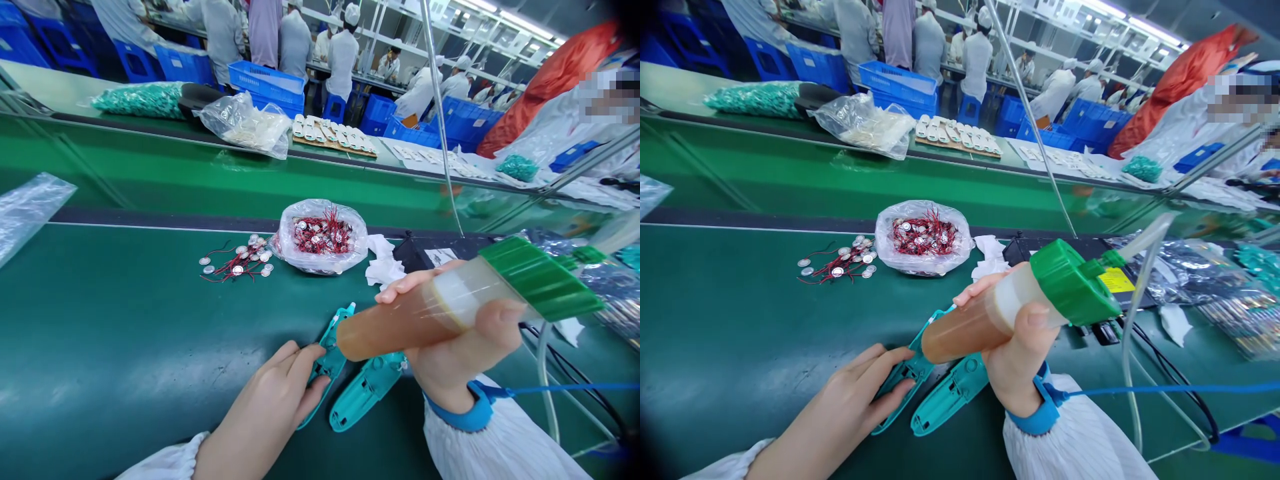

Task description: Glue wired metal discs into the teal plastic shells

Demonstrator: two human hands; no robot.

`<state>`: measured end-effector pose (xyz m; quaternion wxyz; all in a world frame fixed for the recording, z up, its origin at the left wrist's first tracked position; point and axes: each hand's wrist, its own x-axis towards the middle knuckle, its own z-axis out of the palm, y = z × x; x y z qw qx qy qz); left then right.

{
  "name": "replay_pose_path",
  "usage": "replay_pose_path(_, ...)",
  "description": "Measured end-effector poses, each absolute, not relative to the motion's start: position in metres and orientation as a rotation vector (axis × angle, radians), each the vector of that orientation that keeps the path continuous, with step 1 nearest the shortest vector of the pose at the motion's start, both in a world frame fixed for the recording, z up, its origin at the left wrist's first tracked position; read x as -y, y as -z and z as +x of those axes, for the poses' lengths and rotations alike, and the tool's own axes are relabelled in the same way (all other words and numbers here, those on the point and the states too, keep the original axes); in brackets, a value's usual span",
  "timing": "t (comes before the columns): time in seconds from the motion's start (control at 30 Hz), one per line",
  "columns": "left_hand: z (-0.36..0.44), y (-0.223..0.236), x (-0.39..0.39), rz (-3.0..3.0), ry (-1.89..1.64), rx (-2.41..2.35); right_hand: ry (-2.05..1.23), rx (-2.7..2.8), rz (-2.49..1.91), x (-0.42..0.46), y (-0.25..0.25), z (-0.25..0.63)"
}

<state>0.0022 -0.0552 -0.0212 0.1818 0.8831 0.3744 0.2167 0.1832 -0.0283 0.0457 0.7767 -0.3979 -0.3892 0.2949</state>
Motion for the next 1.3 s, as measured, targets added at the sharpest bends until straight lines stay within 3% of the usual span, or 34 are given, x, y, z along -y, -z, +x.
replay_pose_path(1.3, 0.0005, 0.0224, 0.0575, 2.462, -0.566, -1.1, -0.612, 0.872, -0.892, 0.0267, -0.048, 0.1913)
